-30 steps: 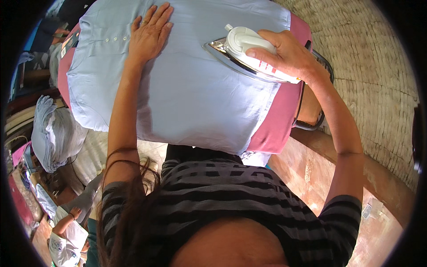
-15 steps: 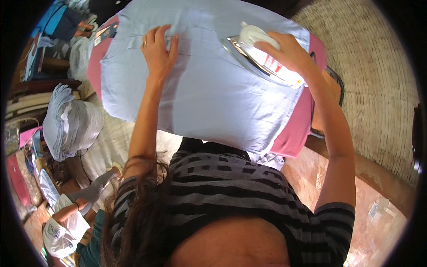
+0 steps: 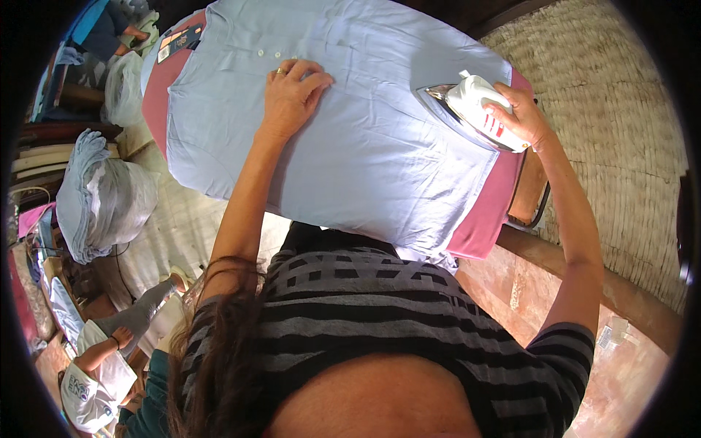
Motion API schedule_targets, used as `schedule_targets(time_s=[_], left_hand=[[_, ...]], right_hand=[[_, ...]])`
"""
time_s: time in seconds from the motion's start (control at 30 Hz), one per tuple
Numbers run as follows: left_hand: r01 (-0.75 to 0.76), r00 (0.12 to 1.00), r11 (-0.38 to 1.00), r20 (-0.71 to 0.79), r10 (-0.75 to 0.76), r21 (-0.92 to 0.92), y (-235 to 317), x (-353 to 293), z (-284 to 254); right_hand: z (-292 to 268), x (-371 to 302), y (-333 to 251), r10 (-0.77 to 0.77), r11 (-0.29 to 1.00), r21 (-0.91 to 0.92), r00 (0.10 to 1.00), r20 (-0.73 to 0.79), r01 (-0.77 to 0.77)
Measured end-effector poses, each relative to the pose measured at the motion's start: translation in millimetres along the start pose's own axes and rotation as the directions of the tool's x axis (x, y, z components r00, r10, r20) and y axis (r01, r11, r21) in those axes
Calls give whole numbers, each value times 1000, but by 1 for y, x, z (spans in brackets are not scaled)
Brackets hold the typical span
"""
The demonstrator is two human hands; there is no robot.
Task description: The person irons a light blue shirt on an ironing board, smoothing the fabric by hand and moving the iron across different sections of the garment.
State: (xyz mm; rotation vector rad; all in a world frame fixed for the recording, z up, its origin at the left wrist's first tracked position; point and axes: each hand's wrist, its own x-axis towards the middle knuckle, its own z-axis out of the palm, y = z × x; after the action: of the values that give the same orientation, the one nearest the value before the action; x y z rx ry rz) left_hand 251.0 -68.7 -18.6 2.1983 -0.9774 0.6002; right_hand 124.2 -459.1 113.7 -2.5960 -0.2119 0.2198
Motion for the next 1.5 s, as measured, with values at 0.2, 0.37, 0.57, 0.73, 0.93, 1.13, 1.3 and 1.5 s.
schedule_targets(time_s=[0.2, 0.37, 0.57, 0.73, 0.93, 1.13, 1.3, 1.5], left_hand=[[92, 996, 985, 20, -91, -148, -12, -6, 2], [73, 996, 976, -32, -82, -203, -10, -2, 2], [52, 998, 983, -36, -59, -174, -9, -1, 1], [66, 997, 986, -28, -71, -154, -7, -1, 0], [93, 995, 981, -25, -99, -169, -11, -2, 4], [110, 993, 980, -19, -114, -168, -6, -1, 0], [123, 992, 969, -12, -129, -216, -9, -1, 2], [151, 988, 972, 67, -141, -180, 2, 6, -11]], right_hand=[[-2, 0, 8, -128, 991, 32, 990, 56, 126], [-3, 0, 4, -126, 992, 12, 989, 74, 125], [13, 6, -33, -64, 996, 62, 996, 63, 60], [32, 28, -73, 23, 997, 66, 999, 43, -26], [42, 49, -93, 49, 998, 22, 989, 138, -53], [39, 32, -85, 74, 987, 133, 993, 90, -86], [51, 51, -116, 163, 978, 106, 977, 140, -179], [48, 25, -97, 175, 972, 159, 985, 15, -175]])
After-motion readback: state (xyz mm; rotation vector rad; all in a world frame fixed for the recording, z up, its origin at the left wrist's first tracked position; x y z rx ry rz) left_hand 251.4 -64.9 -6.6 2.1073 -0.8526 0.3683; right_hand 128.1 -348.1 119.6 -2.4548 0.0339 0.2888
